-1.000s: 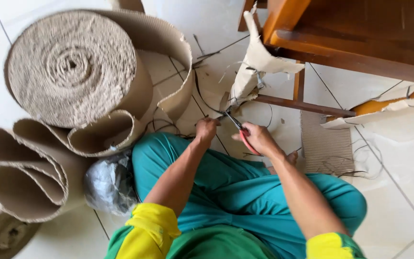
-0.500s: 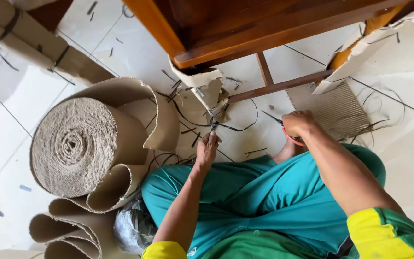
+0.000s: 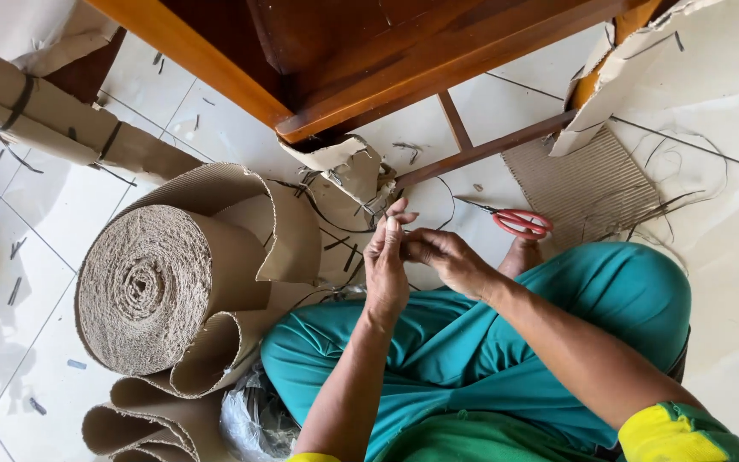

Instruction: Wrapping a wooden chair leg with corrugated cardboard and securing it with string for protection.

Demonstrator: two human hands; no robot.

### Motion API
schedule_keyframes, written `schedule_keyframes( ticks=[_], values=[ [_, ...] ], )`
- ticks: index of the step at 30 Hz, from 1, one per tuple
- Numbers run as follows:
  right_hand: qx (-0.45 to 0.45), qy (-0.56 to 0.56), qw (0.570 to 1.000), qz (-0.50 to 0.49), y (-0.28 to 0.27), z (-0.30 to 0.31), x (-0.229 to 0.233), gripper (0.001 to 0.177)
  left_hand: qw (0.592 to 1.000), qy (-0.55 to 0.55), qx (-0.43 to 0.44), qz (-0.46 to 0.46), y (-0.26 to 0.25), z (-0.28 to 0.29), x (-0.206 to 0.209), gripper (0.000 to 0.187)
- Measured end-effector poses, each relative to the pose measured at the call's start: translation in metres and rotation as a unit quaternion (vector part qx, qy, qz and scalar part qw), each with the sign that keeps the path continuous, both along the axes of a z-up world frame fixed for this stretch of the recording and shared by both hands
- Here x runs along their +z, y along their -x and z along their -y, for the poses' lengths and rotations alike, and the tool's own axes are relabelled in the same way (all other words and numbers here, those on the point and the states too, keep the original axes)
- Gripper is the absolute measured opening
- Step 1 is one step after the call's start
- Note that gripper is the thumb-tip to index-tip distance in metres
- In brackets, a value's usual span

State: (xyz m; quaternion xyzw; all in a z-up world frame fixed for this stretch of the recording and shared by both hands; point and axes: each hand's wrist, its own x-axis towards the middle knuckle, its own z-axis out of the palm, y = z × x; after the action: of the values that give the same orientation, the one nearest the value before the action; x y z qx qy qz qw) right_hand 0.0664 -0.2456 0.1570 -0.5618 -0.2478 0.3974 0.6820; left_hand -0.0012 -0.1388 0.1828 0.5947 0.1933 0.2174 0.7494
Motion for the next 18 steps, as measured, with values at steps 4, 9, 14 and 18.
schedule_keyframes(
  ticks=[4, 9, 14, 18],
  values=[
    [-0.106, -0.068, 0.992, -0.021, 0.001, 0.004, 0.033, 0.026, 0.994, 0.088, -0.017, -0.058, -0.005, -0.002, -0.022, 0.045],
    [-0.218, -0.093, 0.960, -0.153, -0.032, 0.009, -0.028, 0.023, 0.986, -0.031, -0.128, -0.107, 0.008, -0.018, -0.037, 0.040],
    [-0.264, -0.132, 0.927, -0.230, -0.048, 0.018, -0.023, 0.016, 0.954, -0.216, -0.115, -0.176, 0.026, -0.053, -0.067, 0.019],
    [-0.295, -0.123, 0.919, -0.231, -0.054, 0.019, -0.020, 0.020, 0.901, -0.342, -0.118, -0.241, 0.046, -0.079, -0.081, 0.019]
  ],
)
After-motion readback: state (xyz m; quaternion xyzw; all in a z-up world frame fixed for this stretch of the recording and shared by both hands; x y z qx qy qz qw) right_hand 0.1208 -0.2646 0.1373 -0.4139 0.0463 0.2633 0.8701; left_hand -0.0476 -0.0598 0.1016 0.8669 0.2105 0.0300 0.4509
